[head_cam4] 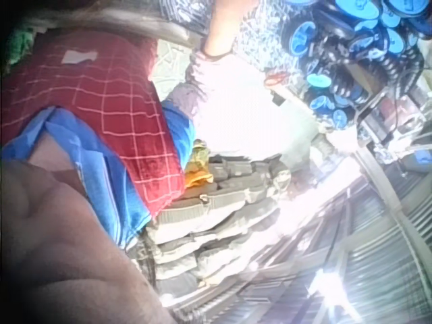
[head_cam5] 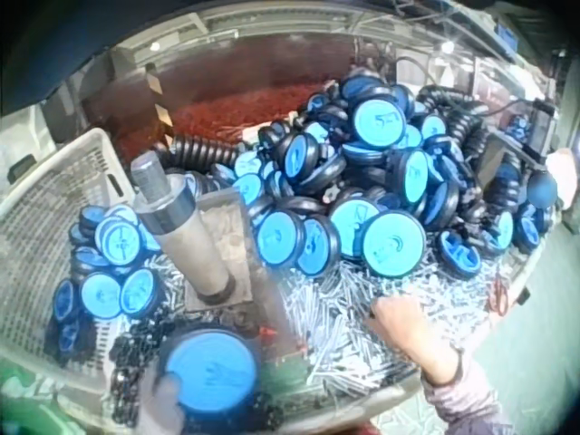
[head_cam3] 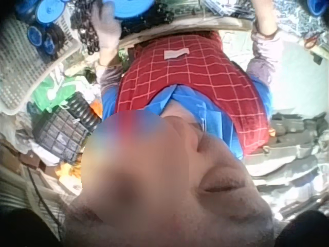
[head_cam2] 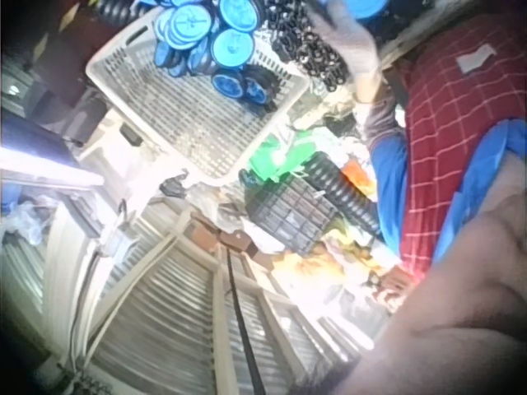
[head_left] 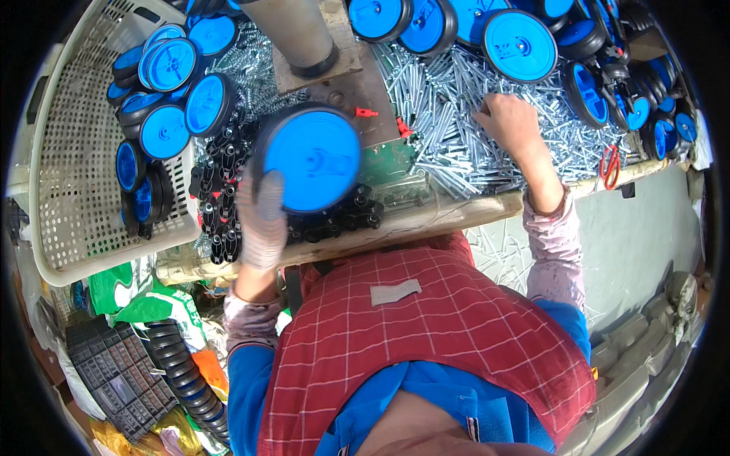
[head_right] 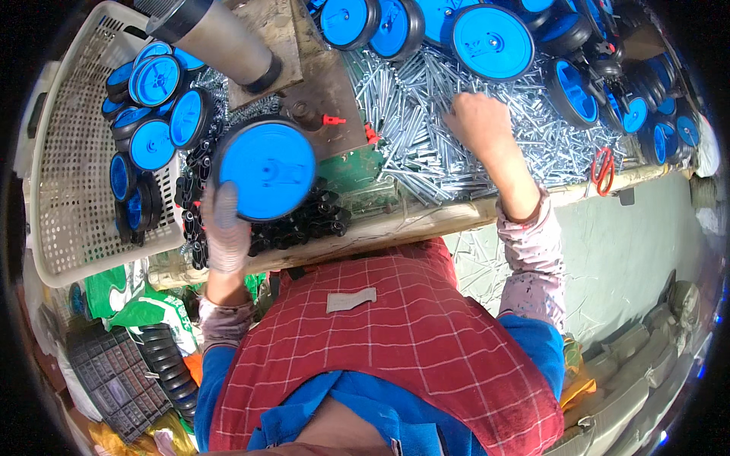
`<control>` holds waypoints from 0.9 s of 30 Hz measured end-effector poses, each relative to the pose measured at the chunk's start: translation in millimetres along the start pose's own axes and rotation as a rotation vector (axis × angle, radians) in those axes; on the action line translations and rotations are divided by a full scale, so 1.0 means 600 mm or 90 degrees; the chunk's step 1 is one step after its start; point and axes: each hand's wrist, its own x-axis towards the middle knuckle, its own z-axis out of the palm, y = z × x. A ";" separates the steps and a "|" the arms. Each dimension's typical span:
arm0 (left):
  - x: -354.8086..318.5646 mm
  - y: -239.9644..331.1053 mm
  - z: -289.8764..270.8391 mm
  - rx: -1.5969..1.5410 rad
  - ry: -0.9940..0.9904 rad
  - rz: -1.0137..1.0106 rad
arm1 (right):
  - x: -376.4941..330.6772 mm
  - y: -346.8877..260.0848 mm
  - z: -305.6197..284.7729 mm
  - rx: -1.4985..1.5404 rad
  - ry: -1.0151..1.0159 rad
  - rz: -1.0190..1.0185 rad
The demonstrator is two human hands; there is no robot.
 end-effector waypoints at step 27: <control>-0.056 0.035 0.024 -0.662 -0.225 -0.326 | -0.105 -0.268 -0.147 0.228 0.021 -0.636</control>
